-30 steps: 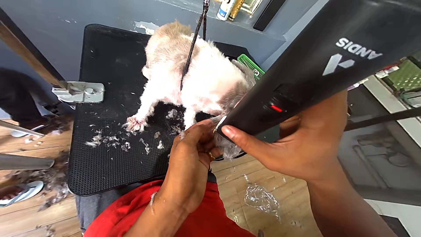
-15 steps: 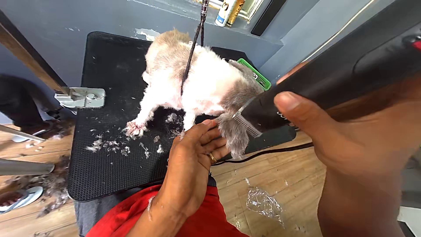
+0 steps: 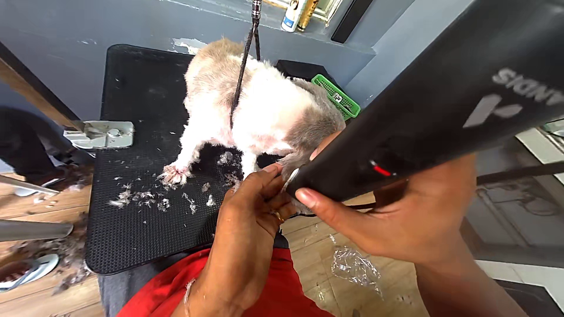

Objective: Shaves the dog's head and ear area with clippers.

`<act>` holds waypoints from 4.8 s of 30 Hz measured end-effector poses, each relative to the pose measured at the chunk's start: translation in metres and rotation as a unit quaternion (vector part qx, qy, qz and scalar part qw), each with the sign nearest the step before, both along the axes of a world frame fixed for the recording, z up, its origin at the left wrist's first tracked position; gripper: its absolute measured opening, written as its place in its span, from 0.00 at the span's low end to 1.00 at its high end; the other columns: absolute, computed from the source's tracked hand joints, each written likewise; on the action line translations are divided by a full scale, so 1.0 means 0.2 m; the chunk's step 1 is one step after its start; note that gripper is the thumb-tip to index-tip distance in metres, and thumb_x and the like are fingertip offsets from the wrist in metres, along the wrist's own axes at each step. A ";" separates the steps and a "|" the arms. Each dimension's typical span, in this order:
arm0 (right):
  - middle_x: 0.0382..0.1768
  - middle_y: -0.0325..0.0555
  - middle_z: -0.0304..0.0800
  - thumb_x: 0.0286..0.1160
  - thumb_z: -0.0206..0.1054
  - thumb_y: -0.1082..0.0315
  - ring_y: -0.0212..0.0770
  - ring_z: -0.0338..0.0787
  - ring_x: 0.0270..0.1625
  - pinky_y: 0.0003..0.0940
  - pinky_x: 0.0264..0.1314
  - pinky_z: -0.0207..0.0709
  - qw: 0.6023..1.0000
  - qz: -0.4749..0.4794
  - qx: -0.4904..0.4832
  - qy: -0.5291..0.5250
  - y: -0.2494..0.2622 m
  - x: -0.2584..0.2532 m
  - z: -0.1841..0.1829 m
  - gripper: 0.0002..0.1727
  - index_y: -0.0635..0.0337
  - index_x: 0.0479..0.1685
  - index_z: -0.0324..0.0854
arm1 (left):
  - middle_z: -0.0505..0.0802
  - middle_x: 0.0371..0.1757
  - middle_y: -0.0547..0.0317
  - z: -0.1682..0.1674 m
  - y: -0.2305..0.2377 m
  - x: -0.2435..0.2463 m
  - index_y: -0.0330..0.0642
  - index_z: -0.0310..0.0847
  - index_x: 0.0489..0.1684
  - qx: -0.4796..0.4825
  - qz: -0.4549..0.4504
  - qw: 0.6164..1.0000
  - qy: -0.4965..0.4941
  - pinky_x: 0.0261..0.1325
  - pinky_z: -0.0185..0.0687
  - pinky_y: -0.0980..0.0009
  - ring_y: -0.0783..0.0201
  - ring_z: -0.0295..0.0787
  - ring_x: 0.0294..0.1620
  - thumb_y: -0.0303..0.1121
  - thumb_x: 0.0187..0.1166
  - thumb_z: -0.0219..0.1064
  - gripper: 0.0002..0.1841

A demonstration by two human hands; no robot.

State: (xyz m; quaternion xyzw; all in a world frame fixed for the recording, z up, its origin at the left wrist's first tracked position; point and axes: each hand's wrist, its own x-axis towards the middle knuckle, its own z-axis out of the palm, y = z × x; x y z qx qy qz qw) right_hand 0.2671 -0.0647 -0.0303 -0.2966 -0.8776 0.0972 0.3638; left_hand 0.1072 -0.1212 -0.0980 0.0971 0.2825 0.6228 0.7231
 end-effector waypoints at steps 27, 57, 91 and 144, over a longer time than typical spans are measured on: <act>0.64 0.55 0.88 0.66 0.82 0.66 0.56 0.88 0.68 0.53 0.75 0.82 0.875 0.070 -0.219 0.427 0.06 0.38 -0.11 0.32 0.56 0.70 0.73 | 0.95 0.40 0.52 -0.09 0.25 0.14 0.39 0.85 0.52 0.142 0.075 0.925 0.344 0.43 0.91 0.65 0.60 0.93 0.39 0.31 0.84 0.68 0.07; 0.59 0.42 0.90 0.62 0.84 0.66 0.47 0.91 0.64 0.45 0.71 0.88 0.987 0.131 -0.058 0.076 0.16 0.22 0.05 0.32 0.55 0.64 0.69 | 0.95 0.46 0.47 -0.07 0.20 0.02 0.34 0.85 0.56 0.101 -0.001 0.965 0.242 0.52 0.91 0.63 0.60 0.94 0.44 0.29 0.86 0.65 0.09; 0.59 0.48 0.93 0.52 0.88 0.71 0.57 0.93 0.61 0.56 0.67 0.90 0.980 0.163 -0.005 0.117 0.02 0.20 -0.12 0.38 0.53 0.68 0.76 | 0.94 0.42 0.45 -0.08 0.08 0.02 0.33 0.86 0.56 0.056 0.008 0.979 0.196 0.42 0.91 0.67 0.60 0.92 0.35 0.27 0.84 0.66 0.10; 0.57 0.50 0.92 0.71 0.76 0.46 0.47 0.93 0.57 0.41 0.60 0.90 0.865 0.024 -0.300 0.402 -0.09 0.39 -0.24 0.33 0.49 0.73 0.74 | 0.78 0.66 0.57 -0.18 0.40 -0.03 0.57 0.75 0.71 0.438 0.238 0.439 0.748 0.67 0.63 0.59 0.56 0.71 0.67 0.34 0.77 0.70 0.22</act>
